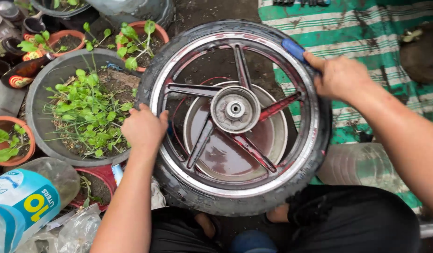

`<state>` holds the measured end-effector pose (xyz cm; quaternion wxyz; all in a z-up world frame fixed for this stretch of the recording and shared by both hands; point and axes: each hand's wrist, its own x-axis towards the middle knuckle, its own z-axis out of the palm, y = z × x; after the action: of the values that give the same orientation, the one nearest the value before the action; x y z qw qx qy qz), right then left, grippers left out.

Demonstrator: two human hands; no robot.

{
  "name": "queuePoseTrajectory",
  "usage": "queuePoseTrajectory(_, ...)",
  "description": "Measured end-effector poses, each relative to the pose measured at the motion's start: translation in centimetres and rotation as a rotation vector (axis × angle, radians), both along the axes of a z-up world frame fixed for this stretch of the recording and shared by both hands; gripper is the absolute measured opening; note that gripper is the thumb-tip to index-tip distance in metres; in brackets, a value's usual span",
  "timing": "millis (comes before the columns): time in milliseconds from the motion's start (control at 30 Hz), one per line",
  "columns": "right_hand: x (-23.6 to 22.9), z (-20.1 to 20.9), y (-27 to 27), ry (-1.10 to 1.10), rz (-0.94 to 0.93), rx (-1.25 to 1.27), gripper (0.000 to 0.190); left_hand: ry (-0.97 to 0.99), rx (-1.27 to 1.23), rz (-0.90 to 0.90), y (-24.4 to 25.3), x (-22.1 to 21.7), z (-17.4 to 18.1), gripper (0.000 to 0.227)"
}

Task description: Cleaning a motorcycle wheel rim and spokes using a rag and a brush with cleaning solution.

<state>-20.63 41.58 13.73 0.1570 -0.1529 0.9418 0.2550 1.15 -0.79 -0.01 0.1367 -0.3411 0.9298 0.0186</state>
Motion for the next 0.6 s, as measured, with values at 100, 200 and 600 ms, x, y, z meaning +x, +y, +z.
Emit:
queuePoseTrajectory(100,5.2,0.2,4.7,-0.169,-0.047,-0.397,0.092,0.054,0.054,-0.006,0.1,1.9,0.8,0.093)
queuePoseTrajectory(200,9.1,-0.2,7.3,-0.254,-0.098,-0.491,0.06,0.244,-0.007,-0.115,3.1,3.9,3.7,0.083)
queuePoseTrajectory(600,10.7,-23.1,-2.5,-0.068,0.475,-0.338,0.021,-0.051,0.361,-0.773,18.0,2.2,-14.4,0.03)
